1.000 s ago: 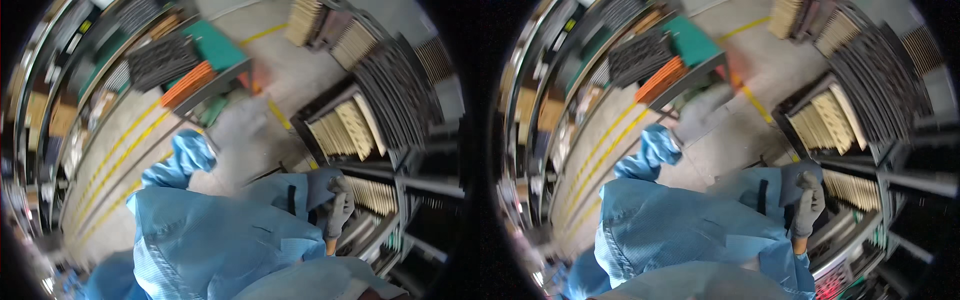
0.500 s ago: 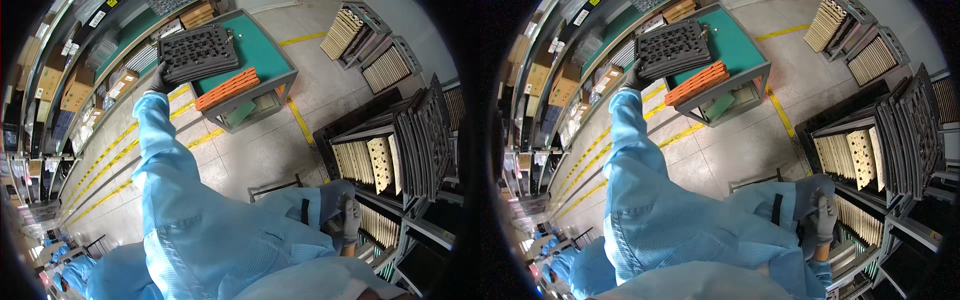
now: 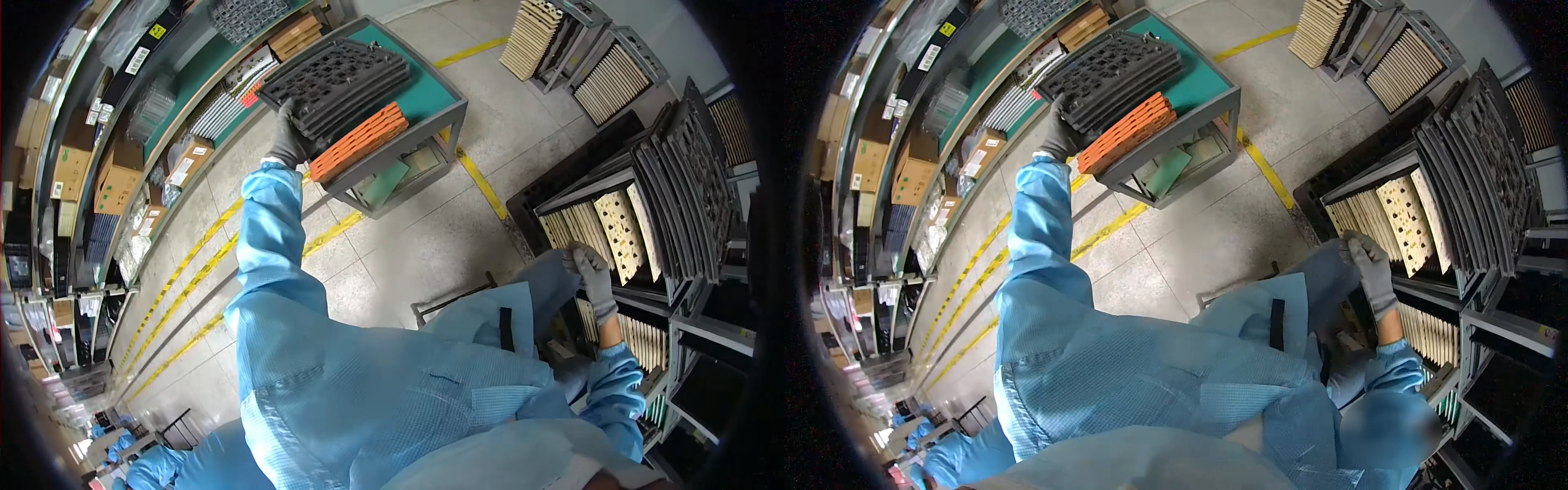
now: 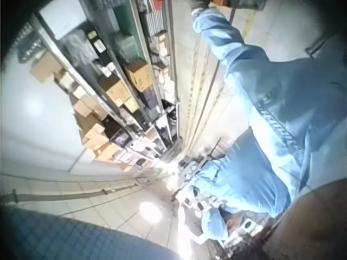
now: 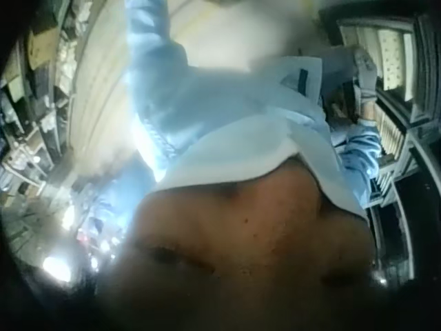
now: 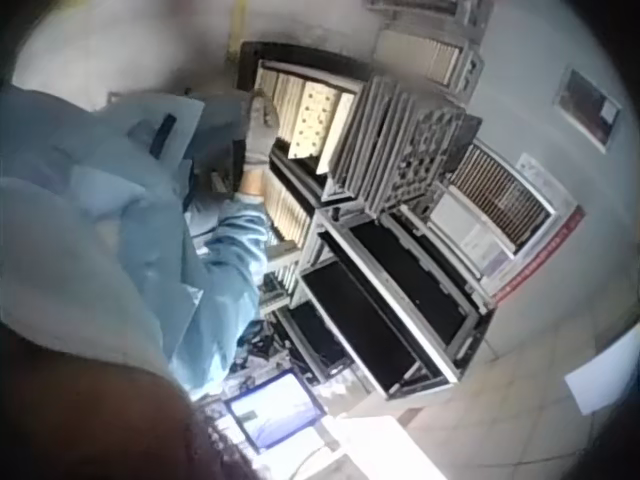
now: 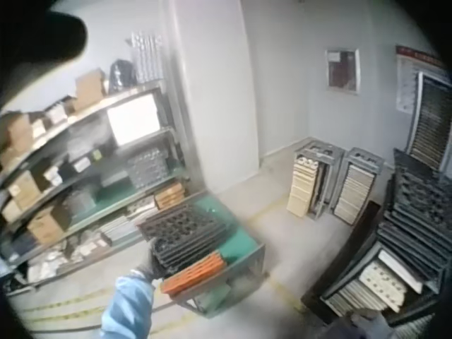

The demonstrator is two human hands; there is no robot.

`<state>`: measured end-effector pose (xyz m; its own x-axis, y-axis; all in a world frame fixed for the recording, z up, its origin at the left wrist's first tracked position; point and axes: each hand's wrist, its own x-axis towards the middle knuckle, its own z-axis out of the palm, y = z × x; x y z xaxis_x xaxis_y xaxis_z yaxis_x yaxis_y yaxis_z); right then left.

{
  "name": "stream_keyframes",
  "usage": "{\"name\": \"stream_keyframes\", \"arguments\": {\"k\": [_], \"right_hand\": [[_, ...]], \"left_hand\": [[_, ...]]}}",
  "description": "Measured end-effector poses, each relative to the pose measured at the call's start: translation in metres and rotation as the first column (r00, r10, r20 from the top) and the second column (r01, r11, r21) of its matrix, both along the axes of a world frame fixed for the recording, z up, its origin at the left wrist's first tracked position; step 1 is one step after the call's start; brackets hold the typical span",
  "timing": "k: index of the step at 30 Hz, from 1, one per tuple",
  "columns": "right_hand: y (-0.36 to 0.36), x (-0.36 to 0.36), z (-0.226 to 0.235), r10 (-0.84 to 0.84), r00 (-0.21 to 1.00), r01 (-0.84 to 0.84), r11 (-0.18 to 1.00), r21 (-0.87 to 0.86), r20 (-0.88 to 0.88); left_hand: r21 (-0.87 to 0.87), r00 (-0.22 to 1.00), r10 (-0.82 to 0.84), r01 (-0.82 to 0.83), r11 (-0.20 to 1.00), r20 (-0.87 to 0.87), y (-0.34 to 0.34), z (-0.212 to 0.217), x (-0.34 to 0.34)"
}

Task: Assembling and inspecting printed circuit boards on a production line.

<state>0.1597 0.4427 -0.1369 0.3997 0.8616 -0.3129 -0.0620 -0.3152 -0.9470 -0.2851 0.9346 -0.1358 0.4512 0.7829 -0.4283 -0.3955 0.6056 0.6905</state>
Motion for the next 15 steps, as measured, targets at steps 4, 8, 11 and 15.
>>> {"name": "stream_keyframes", "arguments": {"k": [4, 8, 11, 15], "right_hand": [[0.013, 0.010, -0.008, 0.131, 0.974, -0.119, 0.990, -0.076, 0.184], [0.088, 0.007, 0.028, 0.276, 0.944, -0.274, 0.961, -0.038, 0.179], [0.195, -0.014, 0.038, 0.364, 0.907, -0.379, 0.925, 0.031, 0.212], [0.337, -0.061, 0.039, 0.453, 0.885, -0.465, 0.872, 0.156, 0.108]], "left_hand": [[0.147, 0.993, 0.101, -0.093, 0.985, -0.053, 0.007, -0.048, 0.002], [0.091, 0.993, 0.114, -0.116, 0.989, 0.033, -0.006, -0.046, 0.013], [0.107, 0.992, 0.084, -0.094, 0.990, 0.096, -0.005, -0.054, -0.003], [0.033, 0.997, 0.075, -0.076, 0.997, 0.016, -0.022, -0.032, 0.005]]}}
